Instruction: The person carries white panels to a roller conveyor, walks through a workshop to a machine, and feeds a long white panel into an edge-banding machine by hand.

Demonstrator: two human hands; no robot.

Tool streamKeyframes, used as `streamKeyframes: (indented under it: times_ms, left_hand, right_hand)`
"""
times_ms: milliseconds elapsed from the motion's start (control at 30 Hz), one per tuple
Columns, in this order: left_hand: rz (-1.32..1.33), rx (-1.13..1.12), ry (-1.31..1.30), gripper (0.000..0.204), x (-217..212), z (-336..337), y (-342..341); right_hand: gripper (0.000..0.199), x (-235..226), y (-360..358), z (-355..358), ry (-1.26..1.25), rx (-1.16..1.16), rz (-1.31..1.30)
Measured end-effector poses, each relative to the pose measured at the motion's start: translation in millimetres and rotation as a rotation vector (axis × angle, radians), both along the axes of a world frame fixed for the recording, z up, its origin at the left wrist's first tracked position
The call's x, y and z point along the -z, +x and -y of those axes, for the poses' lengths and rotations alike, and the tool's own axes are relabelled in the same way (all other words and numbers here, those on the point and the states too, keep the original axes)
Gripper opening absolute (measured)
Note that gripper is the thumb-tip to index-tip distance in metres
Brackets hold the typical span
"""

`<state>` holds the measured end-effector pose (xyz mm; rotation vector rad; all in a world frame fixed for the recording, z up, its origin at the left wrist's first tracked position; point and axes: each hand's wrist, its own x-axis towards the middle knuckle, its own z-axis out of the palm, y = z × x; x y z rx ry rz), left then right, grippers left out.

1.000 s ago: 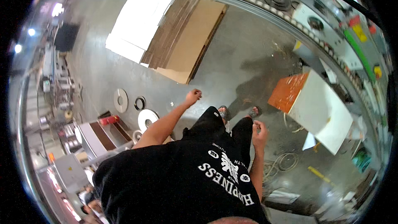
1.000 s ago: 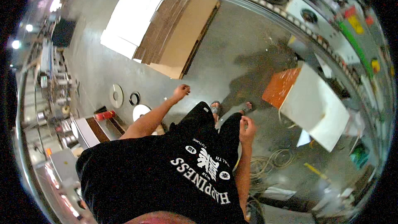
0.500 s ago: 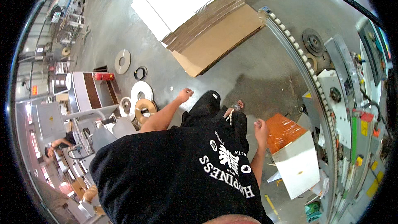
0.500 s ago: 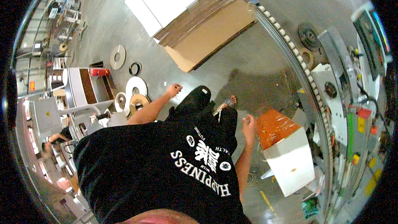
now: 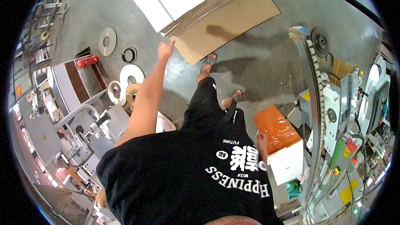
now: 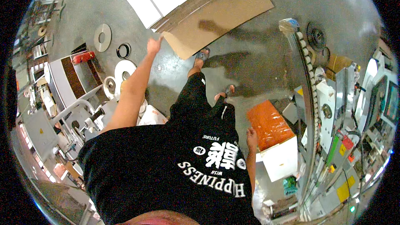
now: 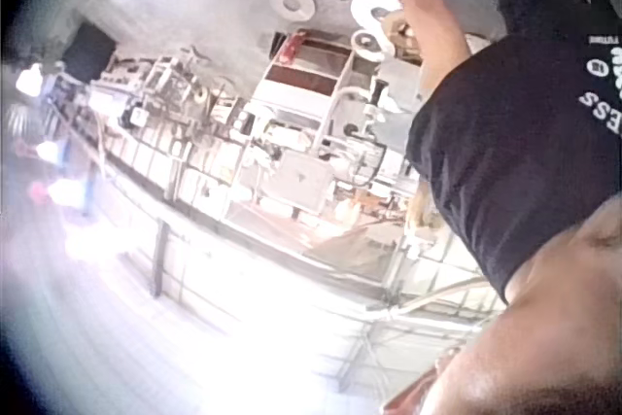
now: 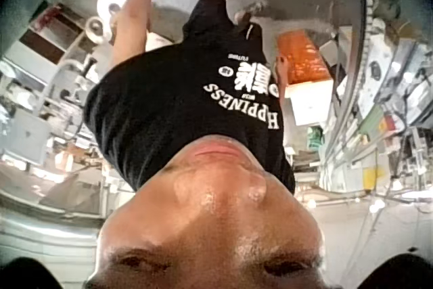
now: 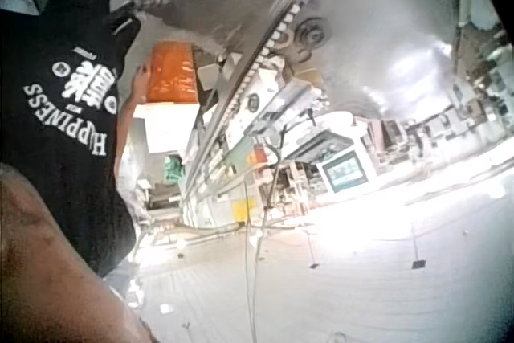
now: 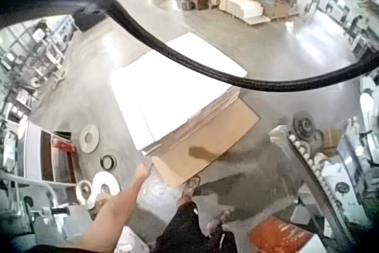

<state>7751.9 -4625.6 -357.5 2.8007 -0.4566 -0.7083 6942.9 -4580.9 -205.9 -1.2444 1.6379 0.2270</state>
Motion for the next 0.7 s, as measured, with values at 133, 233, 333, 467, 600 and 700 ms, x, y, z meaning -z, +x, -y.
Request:
streamKeyframes:
  times_ms: [133,233,333,467,600,700]
  left_hand:
    - [0.401,-0.099,0.162,0.088,27,51,114]
    - [0.590,0.418,0.286,0.047,50,24,184]
    - [0.498,0.573,0.039,0.047,61,109,173]
    - [0.313,0.619,-0.322,0.048,46,159,70]
    - [-0.094,0.880,-0.552,0.050,21,117,-74]
    - [-0.562,1.193,-0.610,0.053,-48,72,-215]
  right_hand:
    - [0.056,-39,77,-14,0.094,0.056,-0.069]
    - [0.050,-35,104,-19,0.129,0.157,-0.009]
    - [0.045,-58,173,-16,0.021,0.174,-0.050]
    - [0.043,-71,221,32,-0.149,0.092,-0.061]
    - [0.041,-74,255,73,-0.239,0.188,0.007]
    - [0.040,-55,255,40,-0.262,0.245,-0.021]
